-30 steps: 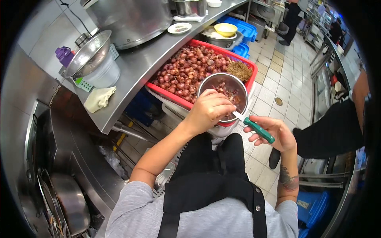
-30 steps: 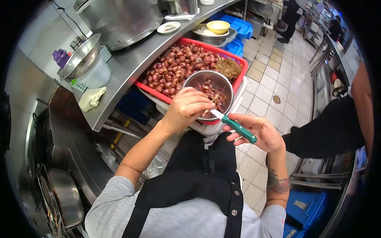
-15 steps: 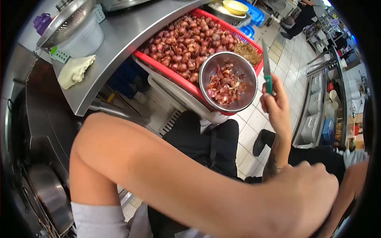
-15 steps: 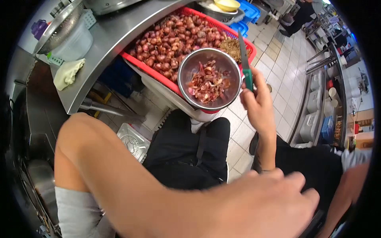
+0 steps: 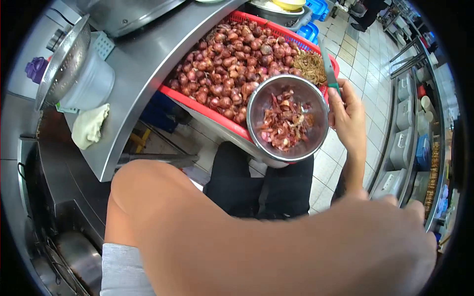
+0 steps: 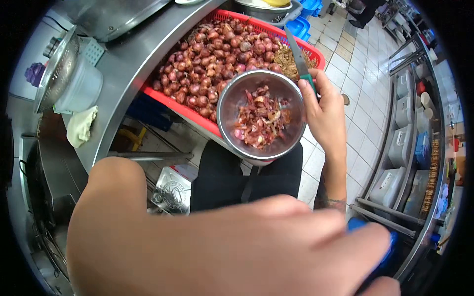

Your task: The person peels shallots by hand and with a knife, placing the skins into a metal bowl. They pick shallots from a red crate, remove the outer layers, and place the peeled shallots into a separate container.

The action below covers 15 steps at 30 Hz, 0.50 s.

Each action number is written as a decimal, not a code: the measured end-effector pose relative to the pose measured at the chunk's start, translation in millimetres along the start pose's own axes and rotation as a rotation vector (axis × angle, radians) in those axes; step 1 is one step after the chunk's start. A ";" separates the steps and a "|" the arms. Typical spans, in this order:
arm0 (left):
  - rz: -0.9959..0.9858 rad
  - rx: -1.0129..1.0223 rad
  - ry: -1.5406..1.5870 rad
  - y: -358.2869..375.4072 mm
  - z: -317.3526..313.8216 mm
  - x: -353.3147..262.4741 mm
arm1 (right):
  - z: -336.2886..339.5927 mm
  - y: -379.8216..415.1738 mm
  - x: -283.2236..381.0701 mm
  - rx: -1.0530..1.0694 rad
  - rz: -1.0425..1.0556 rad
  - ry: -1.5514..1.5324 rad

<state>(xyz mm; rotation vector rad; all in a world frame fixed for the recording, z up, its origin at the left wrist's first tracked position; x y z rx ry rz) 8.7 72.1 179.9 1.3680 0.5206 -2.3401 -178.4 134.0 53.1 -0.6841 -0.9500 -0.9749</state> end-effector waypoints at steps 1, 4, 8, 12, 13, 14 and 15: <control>0.005 -0.002 -0.029 3.9 7.9 4.6 | -2.3 -1.0 -0.4 0.019 -0.037 -0.006; 0.220 -0.204 -0.267 21.1 51.4 48.3 | -5.9 -3.4 -4.5 0.058 -0.070 -0.101; 0.830 -0.781 -0.883 96.2 138.8 171.8 | -0.9 2.8 -4.7 0.101 -0.006 -0.092; 0.737 -0.714 -0.914 153.6 163.4 257.9 | 5.6 11.6 -0.9 0.137 0.064 -0.103; 0.717 -0.721 -0.920 147.8 159.8 258.0 | 7.6 14.7 3.7 0.150 0.055 -0.119; 0.708 -0.738 -0.929 146.0 155.1 256.6 | 10.5 16.3 1.5 0.125 0.093 -0.120; 0.713 -0.743 -0.935 145.6 154.3 258.9 | 8.5 15.8 -1.0 0.113 0.138 -0.124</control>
Point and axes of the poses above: each hand's wrist, its own y-axis away from the middle knuckle, its own z-axis out of the back of the hand, x = y × z, the point moved 5 cm from there along -y, towards the middle knuckle, and after that the axes turned 7 degrees about -z, right-handed, at the moved point
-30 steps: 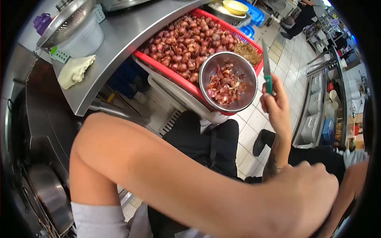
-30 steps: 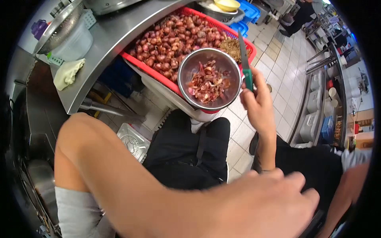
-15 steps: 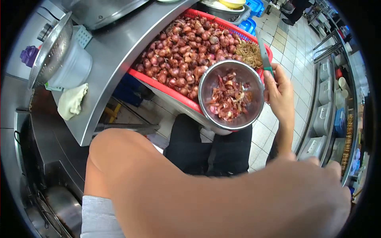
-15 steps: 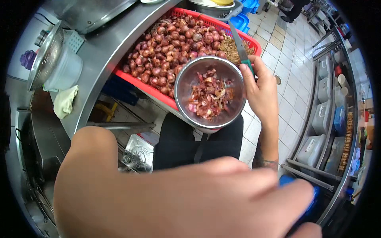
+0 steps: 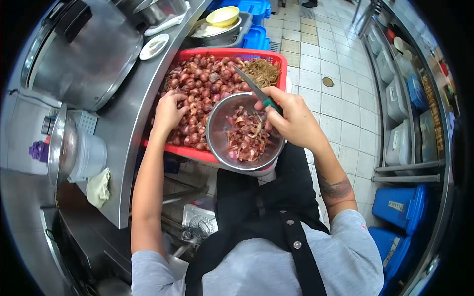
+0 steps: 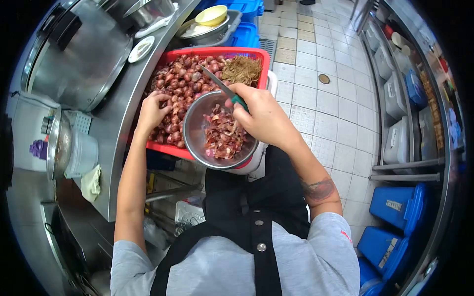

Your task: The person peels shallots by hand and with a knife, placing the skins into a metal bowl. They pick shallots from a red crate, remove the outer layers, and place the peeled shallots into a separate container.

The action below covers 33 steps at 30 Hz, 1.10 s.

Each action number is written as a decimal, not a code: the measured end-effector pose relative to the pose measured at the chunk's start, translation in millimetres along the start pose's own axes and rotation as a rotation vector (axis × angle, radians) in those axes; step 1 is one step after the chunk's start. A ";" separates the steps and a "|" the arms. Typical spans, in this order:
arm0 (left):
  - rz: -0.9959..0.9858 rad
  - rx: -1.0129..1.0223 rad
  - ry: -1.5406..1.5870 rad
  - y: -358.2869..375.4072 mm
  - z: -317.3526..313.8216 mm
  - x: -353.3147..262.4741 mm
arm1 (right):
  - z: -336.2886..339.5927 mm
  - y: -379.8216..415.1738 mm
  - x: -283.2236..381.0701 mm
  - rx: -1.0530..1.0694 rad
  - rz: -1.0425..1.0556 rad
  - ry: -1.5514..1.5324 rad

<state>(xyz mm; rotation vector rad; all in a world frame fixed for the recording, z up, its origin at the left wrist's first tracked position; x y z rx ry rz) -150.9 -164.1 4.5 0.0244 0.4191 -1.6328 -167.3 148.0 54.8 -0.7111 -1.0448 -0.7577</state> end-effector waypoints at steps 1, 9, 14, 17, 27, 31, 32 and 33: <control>0.019 -0.006 -0.015 1.2 -1.4 3.1 | -5.2 -0.5 0.4 0.004 0.051 -0.010; 0.262 -0.360 0.559 42.3 29.3 -56.2 | -40.7 1.2 35.8 0.057 0.163 0.020; 0.280 -0.371 1.100 67.1 24.1 -133.5 | -55.4 2.9 40.3 0.129 0.300 0.109; 0.315 -0.457 1.247 72.2 17.0 -146.4 | -47.4 7.3 34.9 0.150 0.245 0.041; 0.278 -0.666 1.199 65.9 15.3 -180.3 | -17.6 20.8 25.3 0.172 0.268 0.064; 0.206 -0.692 1.120 70.6 23.0 -191.2 | -15.1 25.4 27.4 0.164 0.312 -0.026; 0.188 -0.725 1.115 70.9 25.5 -196.1 | -16.2 25.9 26.8 0.150 0.321 -0.027; 0.184 -0.741 1.080 72.4 25.9 -198.0 | -18.3 26.0 25.1 0.110 0.342 -0.067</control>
Point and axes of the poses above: each hand's wrist, its own y-axis away from the middle knuckle, its own z-axis out of the back of the hand, x = y × z, the point moved 5 cm from there along -y, towards the middle knuckle, and after that the axes turned 7 degrees about -z, right-handed, at the moved point
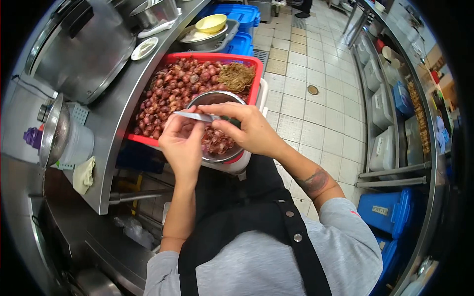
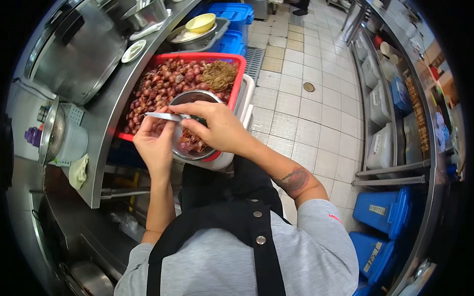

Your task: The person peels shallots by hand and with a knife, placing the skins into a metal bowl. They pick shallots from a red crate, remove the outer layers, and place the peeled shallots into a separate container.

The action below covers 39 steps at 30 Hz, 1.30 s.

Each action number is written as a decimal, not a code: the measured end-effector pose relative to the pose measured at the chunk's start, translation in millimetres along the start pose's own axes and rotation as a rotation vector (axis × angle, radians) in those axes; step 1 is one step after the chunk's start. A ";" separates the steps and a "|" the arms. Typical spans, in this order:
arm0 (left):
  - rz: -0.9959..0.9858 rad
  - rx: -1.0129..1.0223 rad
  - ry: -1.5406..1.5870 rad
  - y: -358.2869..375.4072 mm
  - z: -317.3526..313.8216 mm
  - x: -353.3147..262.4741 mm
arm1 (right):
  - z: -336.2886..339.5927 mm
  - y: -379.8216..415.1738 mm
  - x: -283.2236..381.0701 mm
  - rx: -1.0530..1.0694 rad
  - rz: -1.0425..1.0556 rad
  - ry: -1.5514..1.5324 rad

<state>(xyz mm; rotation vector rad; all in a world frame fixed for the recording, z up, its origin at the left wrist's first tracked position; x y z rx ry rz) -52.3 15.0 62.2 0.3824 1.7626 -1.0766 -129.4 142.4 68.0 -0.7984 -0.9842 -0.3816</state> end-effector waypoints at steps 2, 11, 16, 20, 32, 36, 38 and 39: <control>-0.071 -0.023 -0.120 1.9 1.3 0.7 | -4.5 0.5 -3.5 -0.091 0.048 -0.056; -0.060 0.002 -0.095 11.8 -1.7 16.7 | -14.6 1.4 -27.7 0.039 -0.362 -0.547; 0.067 0.044 0.352 11.1 1.1 23.9 | -8.6 0.3 -37.7 0.030 -0.574 -0.710; 0.252 -0.053 0.657 12.6 8.3 44.4 | -11.2 -0.8 -39.8 -0.049 -0.456 -0.355; 0.529 -0.279 0.759 27.1 9.8 66.5 | -13.1 7.5 -23.7 -0.119 -0.381 0.003; 0.553 -0.253 0.801 29.2 7.5 65.7 | -18.0 10.5 -20.3 -0.084 -0.325 -0.036; 0.518 -0.219 0.806 29.0 7.6 62.8 | -20.7 10.4 -16.0 -0.037 -0.299 -0.070; 0.480 -0.187 0.797 28.7 7.6 60.9 | -21.6 10.2 -15.8 -0.009 -0.295 -0.070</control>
Point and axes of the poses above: each hand's wrist, its own y-axis away from the middle knuckle, its own z-axis out of the back of the hand, x = y × z, the point moved 5 cm from there along -y, towards the middle knuckle, and after that the axes turned 7 degrees about -z, right-handed, at the moved point
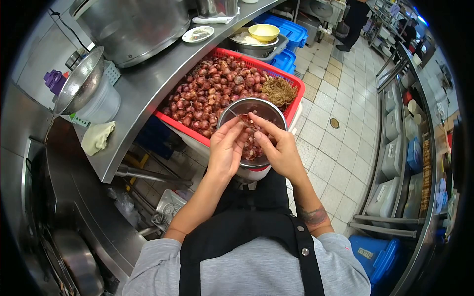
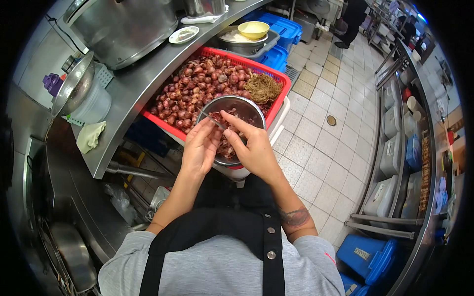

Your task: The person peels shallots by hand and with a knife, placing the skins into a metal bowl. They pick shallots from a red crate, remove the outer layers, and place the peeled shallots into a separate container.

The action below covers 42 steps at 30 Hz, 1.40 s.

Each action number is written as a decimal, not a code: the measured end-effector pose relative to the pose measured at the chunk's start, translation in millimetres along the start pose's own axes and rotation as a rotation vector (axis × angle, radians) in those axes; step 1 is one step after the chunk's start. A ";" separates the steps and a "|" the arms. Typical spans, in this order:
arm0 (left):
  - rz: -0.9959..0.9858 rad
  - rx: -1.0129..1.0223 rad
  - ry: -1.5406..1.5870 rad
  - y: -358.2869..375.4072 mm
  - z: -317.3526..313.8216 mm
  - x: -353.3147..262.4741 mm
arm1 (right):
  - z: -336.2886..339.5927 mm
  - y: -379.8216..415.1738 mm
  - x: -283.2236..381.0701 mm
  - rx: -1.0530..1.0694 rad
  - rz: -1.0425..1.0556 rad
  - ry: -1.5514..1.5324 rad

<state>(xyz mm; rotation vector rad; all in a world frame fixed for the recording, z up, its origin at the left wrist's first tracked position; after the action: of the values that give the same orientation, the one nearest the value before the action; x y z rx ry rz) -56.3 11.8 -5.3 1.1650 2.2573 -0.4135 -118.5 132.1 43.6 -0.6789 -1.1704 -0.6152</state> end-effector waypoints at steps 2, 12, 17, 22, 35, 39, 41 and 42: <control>-0.035 0.061 -0.023 1.6 -2.0 -3.3 | -2.1 0.0 -2.2 0.058 -0.024 -0.049; -0.179 0.143 -0.148 8.8 -19.2 -19.6 | -0.1 7.5 7.9 0.201 -0.068 -0.265; -0.308 0.161 -0.261 11.2 -19.3 -22.2 | -1.0 10.3 10.4 0.110 0.021 -0.207; -0.393 0.179 -0.303 15.1 -21.0 -25.6 | -5.6 10.6 5.0 0.054 0.034 -0.254; -0.090 0.271 -0.131 9.0 -19.1 -12.7 | 3.0 -0.5 -15.9 0.046 -0.202 -0.543; -0.059 0.238 -0.119 11.4 -18.9 -15.8 | 13.7 -7.1 -14.8 -0.163 -0.117 -0.118; -0.050 0.210 -0.095 11.3 -13.4 -16.0 | 16.4 -6.1 -6.7 -0.153 -0.183 0.101; -0.066 0.186 -0.108 11.3 -11.2 -16.2 | 14.4 -5.6 -6.4 -0.154 -0.137 0.143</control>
<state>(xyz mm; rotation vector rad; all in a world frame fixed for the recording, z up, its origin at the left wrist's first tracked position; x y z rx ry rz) -43.3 13.5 13.2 1.1317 2.2043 -0.7080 -133.2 139.9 41.8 -0.6767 -1.0487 -0.8625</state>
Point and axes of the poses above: each hand's wrist, its own y-axis away from the middle knuckle, its own z-axis out of the back of the hand, x = y × z, the point moved 5 cm from there along -y, towards the middle knuckle, and after that the axes turned 7 degrees about -z, right-handed, at the moved point
